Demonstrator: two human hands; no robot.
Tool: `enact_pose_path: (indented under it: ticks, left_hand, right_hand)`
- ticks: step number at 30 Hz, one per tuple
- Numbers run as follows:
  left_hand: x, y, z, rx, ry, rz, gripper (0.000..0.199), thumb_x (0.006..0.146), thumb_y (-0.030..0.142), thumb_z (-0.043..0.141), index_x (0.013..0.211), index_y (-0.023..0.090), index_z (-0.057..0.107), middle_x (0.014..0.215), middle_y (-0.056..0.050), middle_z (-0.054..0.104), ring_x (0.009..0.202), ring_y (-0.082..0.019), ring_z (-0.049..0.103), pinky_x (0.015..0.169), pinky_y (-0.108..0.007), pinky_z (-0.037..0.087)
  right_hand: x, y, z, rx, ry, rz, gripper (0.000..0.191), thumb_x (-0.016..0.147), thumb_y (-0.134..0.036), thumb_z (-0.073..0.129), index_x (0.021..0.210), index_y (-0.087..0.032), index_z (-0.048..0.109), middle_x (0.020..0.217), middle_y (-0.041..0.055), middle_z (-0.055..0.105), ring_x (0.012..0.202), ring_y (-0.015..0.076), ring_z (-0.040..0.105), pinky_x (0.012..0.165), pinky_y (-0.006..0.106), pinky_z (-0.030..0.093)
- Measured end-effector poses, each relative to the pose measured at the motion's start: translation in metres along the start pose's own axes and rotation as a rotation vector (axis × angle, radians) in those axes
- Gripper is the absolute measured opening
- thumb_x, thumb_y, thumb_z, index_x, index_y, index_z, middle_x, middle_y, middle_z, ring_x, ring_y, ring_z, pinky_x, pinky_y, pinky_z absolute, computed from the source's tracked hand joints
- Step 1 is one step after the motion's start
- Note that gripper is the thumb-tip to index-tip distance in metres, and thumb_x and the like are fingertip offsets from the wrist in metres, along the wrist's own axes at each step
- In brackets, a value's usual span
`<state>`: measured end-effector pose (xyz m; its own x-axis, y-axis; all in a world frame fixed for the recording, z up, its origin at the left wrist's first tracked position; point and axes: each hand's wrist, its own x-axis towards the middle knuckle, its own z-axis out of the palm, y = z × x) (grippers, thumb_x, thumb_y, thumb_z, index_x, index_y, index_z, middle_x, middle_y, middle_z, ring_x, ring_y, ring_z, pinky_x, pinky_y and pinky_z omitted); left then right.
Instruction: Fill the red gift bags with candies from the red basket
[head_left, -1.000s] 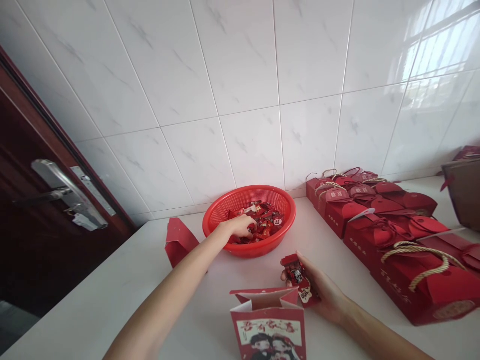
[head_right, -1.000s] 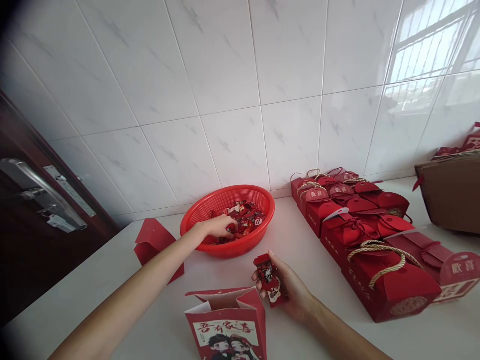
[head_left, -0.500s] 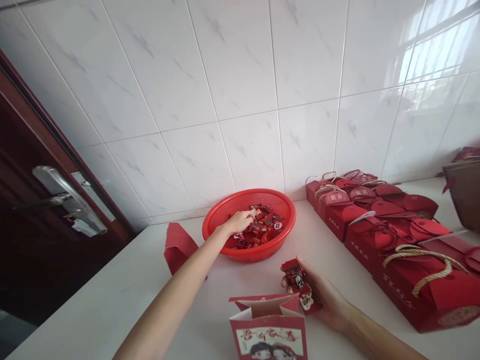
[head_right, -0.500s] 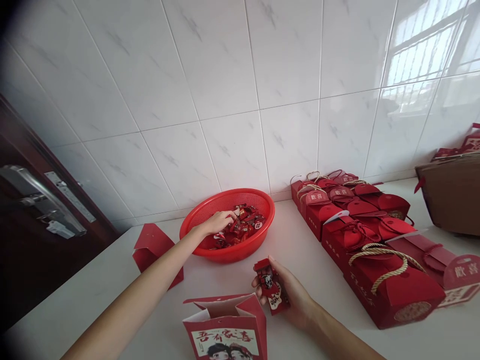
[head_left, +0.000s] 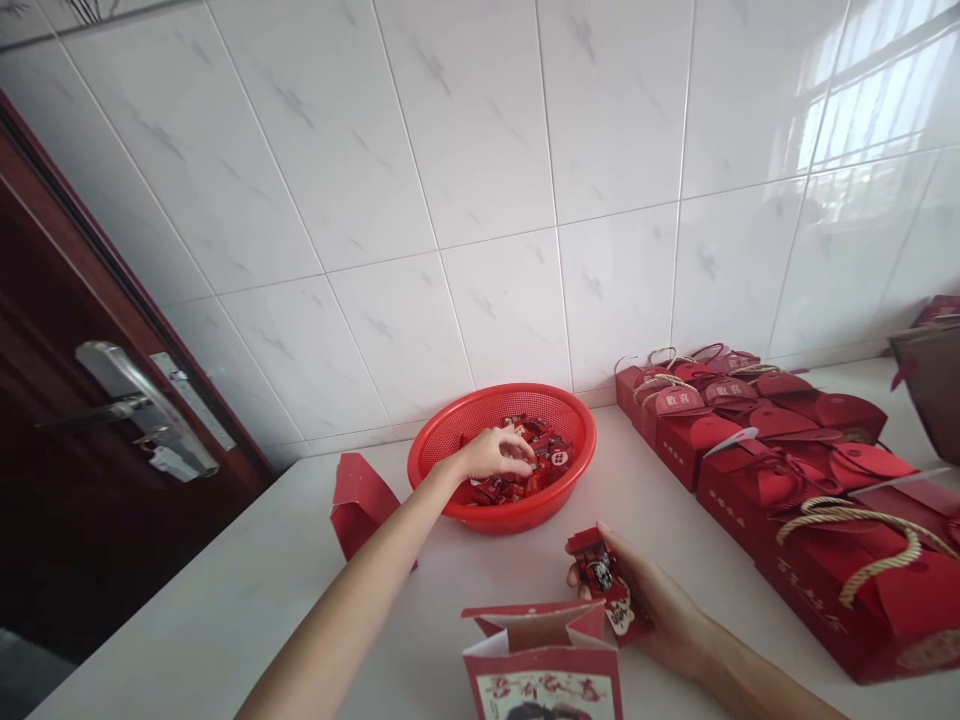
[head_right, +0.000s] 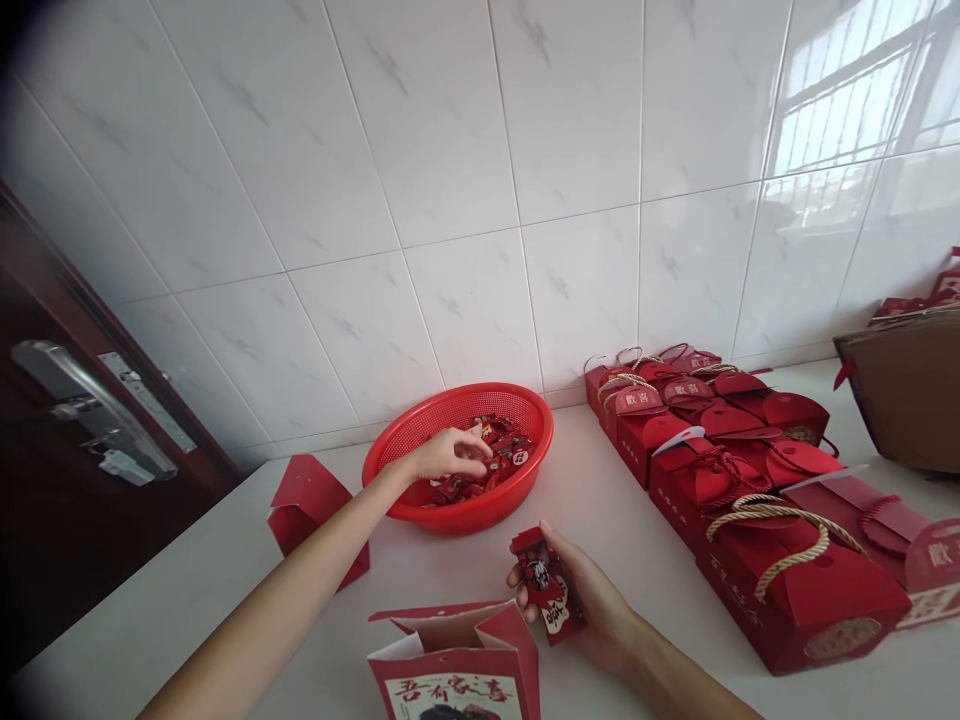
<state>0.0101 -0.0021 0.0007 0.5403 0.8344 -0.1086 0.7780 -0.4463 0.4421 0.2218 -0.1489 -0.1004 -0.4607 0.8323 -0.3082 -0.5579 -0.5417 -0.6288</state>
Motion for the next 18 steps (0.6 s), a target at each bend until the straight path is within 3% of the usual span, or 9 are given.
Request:
enact_pose_path:
  ticks: [3, 5, 9, 13, 16, 18]
  left_hand:
    - [-0.004, 0.007, 0.002, 0.041, -0.273, 0.018, 0.043, 0.071, 0.031, 0.07, 0.113, 0.026, 0.074, 0.102, -0.002, 0.075, 0.089, -0.022, 0.069, 0.068, -0.024, 0.051]
    - [-0.004, 0.008, 0.004, 0.129, -0.323, -0.027, 0.052, 0.068, 0.028, 0.069, 0.12, 0.029, 0.071, 0.108, -0.003, 0.074, 0.087, -0.023, 0.069, 0.062, -0.025, 0.049]
    - [-0.001, 0.007, 0.006, 0.273, -0.306, -0.049, 0.049, 0.061, 0.02, 0.069, 0.11, 0.025, 0.074, 0.102, -0.007, 0.075, 0.084, -0.026, 0.069, 0.056, -0.026, 0.045]
    - [0.001, 0.004, 0.008, 0.268, -0.254, -0.073, 0.044, 0.061, 0.017, 0.069, 0.105, 0.023, 0.075, 0.093, -0.008, 0.075, 0.08, -0.027, 0.068, 0.055, -0.027, 0.045]
    - [0.001, -0.003, 0.007, 0.215, -0.181, -0.083, 0.048, 0.065, 0.015, 0.067, 0.112, 0.025, 0.074, 0.098, -0.007, 0.074, 0.083, -0.026, 0.07, 0.063, -0.027, 0.05]
    - [0.001, -0.006, 0.005, 0.175, -0.1, -0.083, 0.047, 0.069, 0.014, 0.065, 0.114, 0.025, 0.073, 0.109, -0.007, 0.074, 0.097, -0.027, 0.069, 0.077, -0.028, 0.053]
  right_hand:
    - [0.0, 0.0, 0.001, 0.0, 0.008, 0.007, 0.045, 0.094, -0.054, 0.055, 0.084, -0.012, 0.068, 0.072, 0.006, 0.071, 0.054, 0.0112, 0.062, 0.055, 0.022, 0.047]
    - [0.0, -0.001, 0.001, -0.002, 0.01, 0.014, 0.045, 0.094, -0.054, 0.054, 0.085, -0.012, 0.068, 0.071, 0.0061, 0.071, 0.054, 0.0114, 0.062, 0.054, 0.021, 0.047]
    - [0.001, -0.001, 0.0, -0.011, -0.002, 0.018, 0.046, 0.094, -0.055, 0.055, 0.085, -0.012, 0.068, 0.071, 0.0058, 0.071, 0.053, 0.0111, 0.062, 0.055, 0.021, 0.048]
    - [0.001, -0.001, -0.001, -0.016, -0.019, 0.021, 0.047, 0.093, -0.057, 0.056, 0.086, -0.012, 0.069, 0.073, 0.0058, 0.071, 0.056, 0.0111, 0.063, 0.056, 0.021, 0.048]
    - [0.001, -0.001, 0.0, -0.015, -0.027, 0.026, 0.048, 0.092, -0.058, 0.057, 0.086, -0.012, 0.068, 0.075, 0.0062, 0.072, 0.059, 0.0117, 0.064, 0.058, 0.022, 0.048]
    - [0.0, -0.001, 0.0, -0.014, -0.031, 0.025, 0.048, 0.092, -0.058, 0.057, 0.085, -0.012, 0.068, 0.076, 0.0065, 0.072, 0.058, 0.0116, 0.064, 0.058, 0.022, 0.048]
